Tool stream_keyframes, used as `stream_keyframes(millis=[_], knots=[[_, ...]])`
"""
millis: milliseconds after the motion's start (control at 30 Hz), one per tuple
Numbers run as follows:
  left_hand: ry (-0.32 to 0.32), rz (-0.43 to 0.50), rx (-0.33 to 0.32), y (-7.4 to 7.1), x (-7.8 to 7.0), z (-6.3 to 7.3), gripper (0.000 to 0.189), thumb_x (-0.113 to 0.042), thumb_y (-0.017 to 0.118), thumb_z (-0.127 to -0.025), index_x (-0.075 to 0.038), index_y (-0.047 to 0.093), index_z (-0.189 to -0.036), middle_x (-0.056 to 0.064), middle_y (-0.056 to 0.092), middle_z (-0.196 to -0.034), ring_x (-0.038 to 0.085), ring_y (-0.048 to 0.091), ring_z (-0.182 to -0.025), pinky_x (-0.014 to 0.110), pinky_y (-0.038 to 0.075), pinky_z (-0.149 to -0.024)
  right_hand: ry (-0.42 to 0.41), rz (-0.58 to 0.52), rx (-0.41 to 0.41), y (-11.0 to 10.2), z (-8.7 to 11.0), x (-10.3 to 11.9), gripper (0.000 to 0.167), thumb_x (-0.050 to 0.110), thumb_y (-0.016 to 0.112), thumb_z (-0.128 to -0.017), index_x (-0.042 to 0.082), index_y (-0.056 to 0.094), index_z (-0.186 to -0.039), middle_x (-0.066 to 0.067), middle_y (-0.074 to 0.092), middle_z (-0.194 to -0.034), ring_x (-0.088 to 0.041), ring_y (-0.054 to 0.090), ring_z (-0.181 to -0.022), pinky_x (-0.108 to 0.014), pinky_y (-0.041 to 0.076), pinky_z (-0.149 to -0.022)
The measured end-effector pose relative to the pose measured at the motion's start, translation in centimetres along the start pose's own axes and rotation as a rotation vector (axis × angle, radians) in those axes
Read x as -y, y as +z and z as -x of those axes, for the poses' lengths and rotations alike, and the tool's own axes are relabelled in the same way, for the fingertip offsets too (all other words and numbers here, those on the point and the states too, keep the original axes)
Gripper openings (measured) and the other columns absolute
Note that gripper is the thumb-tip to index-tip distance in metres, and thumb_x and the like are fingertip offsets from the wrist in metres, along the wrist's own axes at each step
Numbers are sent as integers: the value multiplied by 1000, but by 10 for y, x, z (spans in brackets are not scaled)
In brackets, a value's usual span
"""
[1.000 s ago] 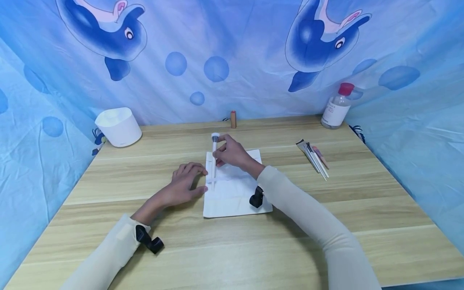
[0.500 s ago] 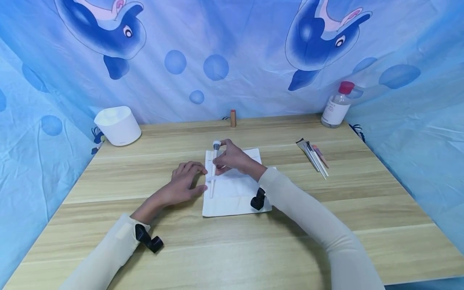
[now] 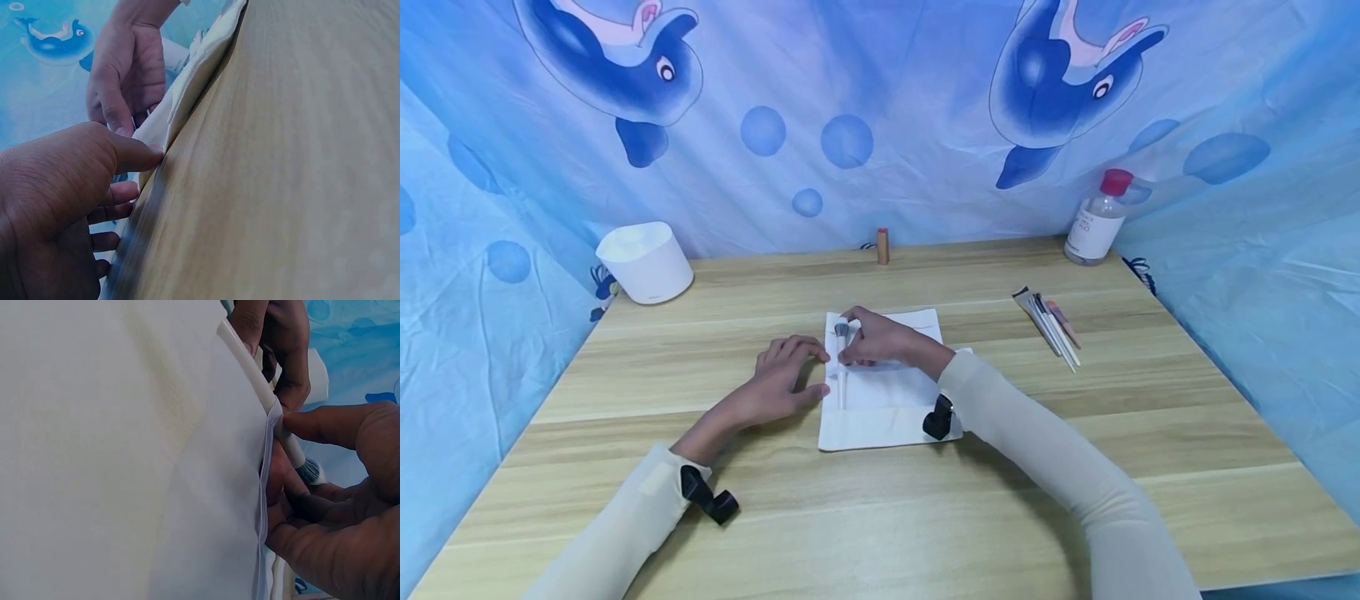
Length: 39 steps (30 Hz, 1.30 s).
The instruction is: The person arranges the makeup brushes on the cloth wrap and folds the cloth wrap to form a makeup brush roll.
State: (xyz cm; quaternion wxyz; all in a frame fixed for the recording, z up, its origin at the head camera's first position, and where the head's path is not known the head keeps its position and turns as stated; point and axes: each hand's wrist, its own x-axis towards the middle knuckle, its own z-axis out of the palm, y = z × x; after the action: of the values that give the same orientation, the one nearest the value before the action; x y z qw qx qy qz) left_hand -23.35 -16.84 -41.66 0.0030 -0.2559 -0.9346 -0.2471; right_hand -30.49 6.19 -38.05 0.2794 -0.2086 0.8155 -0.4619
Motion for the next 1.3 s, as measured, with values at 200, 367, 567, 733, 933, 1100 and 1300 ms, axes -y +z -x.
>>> stream_keyframes(millis=[200,367,567,733,933,1100,1300], knots=[[0,10,-4,0,-1,1,41,-37,66,-95,-16,55,-129,5,39,-144,31,28,-131,56,20,-105,-59,202,-63,2,2,0,57,23,66,-96,7,39,-144,-7,67,-99,-16,62,-82,-30,47,-75],[-6,12,-9,-3,-3,2,41,-36,67,-95,-15,56,-127,4,40,-144,31,29,-130,56,20,-105,-122,325,-136,1,5,-1,52,25,63,-98,4,44,-143,-5,66,-105,-16,61,-90,-31,48,-76],[-12,6,-11,-2,-4,1,41,-37,67,-94,-16,56,-128,3,40,-143,30,28,-131,55,20,-105,-238,434,-271,-19,21,-5,33,18,57,-102,1,60,-131,-8,65,-108,-20,62,-96,-37,50,-81],[-15,10,-7,0,-3,2,42,-38,67,-95,-16,55,-128,3,40,-144,30,27,-131,54,19,-106,-207,490,-465,-53,44,-13,24,21,57,-103,7,68,-118,-6,68,-107,-21,65,-94,-40,52,-78],[-12,20,3,2,-2,2,43,-38,66,-95,-15,54,-130,4,39,-145,30,26,-133,55,18,-106,-24,598,-697,-110,78,-31,23,25,56,-102,11,67,-115,-10,69,-106,-27,65,-90,-47,50,-73],[-7,26,8,1,-3,2,43,-37,66,-95,-15,54,-130,4,38,-146,31,25,-134,56,17,-106,166,699,-715,-145,105,-57,21,18,53,-99,6,66,-110,-14,66,-100,-32,60,-85,-48,47,-66],[-8,27,10,1,-3,2,43,-38,65,-96,-15,54,-130,3,38,-145,30,25,-132,56,17,-106,311,804,-639,-166,122,-85,18,13,57,-93,1,70,-91,-14,63,-81,-31,56,-70,-46,45,-56]])
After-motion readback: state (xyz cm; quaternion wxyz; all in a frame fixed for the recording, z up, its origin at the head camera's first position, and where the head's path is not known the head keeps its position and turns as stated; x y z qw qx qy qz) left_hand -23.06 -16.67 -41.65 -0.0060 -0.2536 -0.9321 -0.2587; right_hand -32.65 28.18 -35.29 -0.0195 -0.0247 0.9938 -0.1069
